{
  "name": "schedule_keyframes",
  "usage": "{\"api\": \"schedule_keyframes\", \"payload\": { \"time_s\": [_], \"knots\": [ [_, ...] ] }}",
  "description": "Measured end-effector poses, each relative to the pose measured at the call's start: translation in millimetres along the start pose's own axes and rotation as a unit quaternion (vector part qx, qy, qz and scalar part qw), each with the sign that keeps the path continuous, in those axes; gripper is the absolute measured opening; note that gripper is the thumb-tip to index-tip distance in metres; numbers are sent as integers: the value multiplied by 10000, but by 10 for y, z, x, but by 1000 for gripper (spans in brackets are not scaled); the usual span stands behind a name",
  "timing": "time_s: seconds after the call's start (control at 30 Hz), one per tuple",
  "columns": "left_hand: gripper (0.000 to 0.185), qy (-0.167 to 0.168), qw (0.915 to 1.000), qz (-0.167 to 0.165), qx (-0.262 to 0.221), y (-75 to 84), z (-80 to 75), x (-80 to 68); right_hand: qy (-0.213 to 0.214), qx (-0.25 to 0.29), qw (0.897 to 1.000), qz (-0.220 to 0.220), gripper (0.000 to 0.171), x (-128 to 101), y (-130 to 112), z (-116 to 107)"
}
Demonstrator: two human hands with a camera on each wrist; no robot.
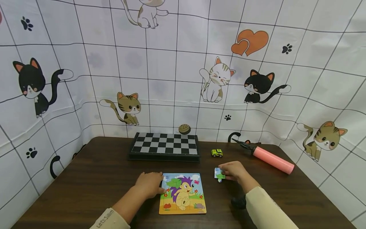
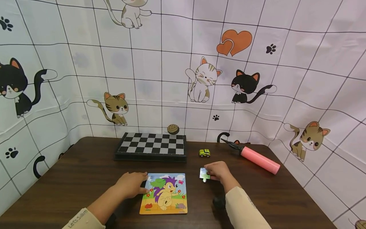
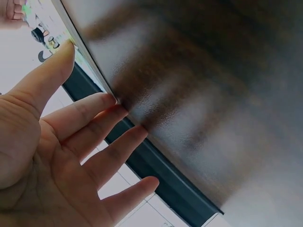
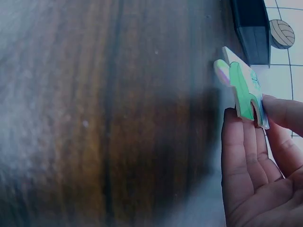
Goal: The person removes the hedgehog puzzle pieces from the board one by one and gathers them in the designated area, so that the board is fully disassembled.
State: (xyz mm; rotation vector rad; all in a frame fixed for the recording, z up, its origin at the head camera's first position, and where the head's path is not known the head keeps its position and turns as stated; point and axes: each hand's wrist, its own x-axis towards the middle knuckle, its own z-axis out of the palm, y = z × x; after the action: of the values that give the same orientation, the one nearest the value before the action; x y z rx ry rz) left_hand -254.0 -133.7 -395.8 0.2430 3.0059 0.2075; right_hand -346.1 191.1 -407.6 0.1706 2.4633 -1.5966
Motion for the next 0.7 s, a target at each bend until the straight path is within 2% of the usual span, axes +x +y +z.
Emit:
{"api": "schedule_keyframes", "payload": {
  "time_s": [0.2, 0.3, 0.4, 0.47, 0.57, 0.63, 0.7],
  "knots": [
    [59, 32, 9999, 87, 98, -10, 17, 5, 86, -481, 9985, -245, 24, -21, -34, 32],
    [59, -10, 10000, 56, 29, -7, 16, 12, 277, -1156, 9915, -521, 26, -20, -57, 30],
    [59, -58, 10000, 14, -18, -2, 8, 14, 499, -2150, 9718, -832, 27, -43, -113, 45],
    [59, -61, 10000, 24, -36, -3, 5, 13, 624, -2784, 9524, -1073, 26, -69, -159, 107],
    [59, -72, 10000, 14, -62, -13, -2, 11, 601, -3317, 9267, -1663, 21, -124, -220, 312],
    [58, -71, 9999, 19, -75, -18, -3, 12, 264, -3516, 9091, -2218, 23, -159, -259, 475],
    [58, -71, 9999, 31, -76, -16, -1, 14, -319, -3596, 8929, -2692, 27, -197, -299, 625]
  ]
}}
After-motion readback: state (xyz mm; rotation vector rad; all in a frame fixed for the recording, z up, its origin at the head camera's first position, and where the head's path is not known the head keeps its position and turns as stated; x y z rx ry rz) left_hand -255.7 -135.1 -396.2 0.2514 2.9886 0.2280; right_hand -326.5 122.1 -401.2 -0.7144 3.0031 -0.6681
